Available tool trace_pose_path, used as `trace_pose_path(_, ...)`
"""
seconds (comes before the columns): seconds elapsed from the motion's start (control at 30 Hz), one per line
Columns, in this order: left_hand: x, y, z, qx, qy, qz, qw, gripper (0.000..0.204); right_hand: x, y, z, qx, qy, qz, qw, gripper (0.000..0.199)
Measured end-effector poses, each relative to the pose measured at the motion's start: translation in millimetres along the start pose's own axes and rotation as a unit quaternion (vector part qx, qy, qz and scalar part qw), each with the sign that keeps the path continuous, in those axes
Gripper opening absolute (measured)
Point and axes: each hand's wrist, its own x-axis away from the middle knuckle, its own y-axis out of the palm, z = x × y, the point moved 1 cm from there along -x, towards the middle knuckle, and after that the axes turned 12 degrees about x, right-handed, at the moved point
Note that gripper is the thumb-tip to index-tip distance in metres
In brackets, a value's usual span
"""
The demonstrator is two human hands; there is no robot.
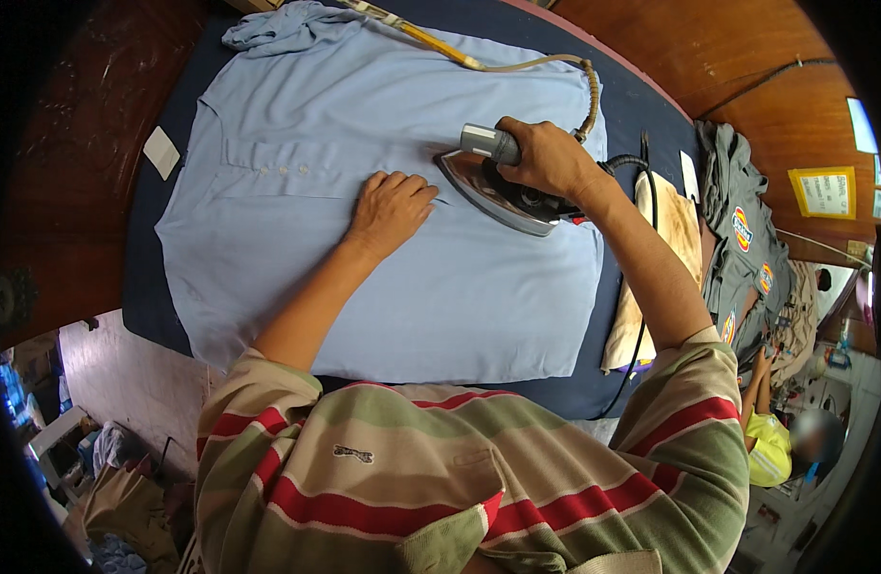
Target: The person irons a blue shirt on a padded workstation, smoothing the fabric by hand and then pressing it with a steam iron, before carrying the shirt to a stack of finished garments.
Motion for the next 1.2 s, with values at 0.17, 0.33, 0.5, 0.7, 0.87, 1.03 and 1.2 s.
trace_pose_path(0.17,2,2,-6,-0.014,0.012,-0.026,1.000,0.008,0,-2,0,-0.014,0.002,0.017,1.000,0.031)
trace_pose_path(0.33,15,-7,-15,0.011,0.007,0.024,1.000,0.006,11,-3,-13,0.013,-0.106,-0.040,0.993,0.039)
trace_pose_path(0.5,42,-69,-83,-0.208,-0.211,0.156,0.942,0.037,-7,-2,-25,0.001,-0.025,-0.004,1.000,0.033)
trace_pose_path(0.7,61,-118,-146,-0.348,-0.485,0.084,0.798,0.049,-20,-7,-30,-0.047,-0.027,0.002,0.999,0.035)
trace_pose_path(0.87,65,-122,-161,-0.292,-0.459,0.141,0.828,0.047,-10,-2,-37,-0.014,-0.078,-0.030,0.996,0.035)
trace_pose_path(1.03,59,-126,-174,-0.247,-0.512,0.122,0.814,0.038,-24,-6,-36,-0.046,0.031,0.025,0.998,0.038)
trace_pose_path(1.2,60,-130,-178,-0.284,-0.454,0.096,0.839,0.031,-1,1,-31,0.005,-0.107,-0.051,0.993,0.035)
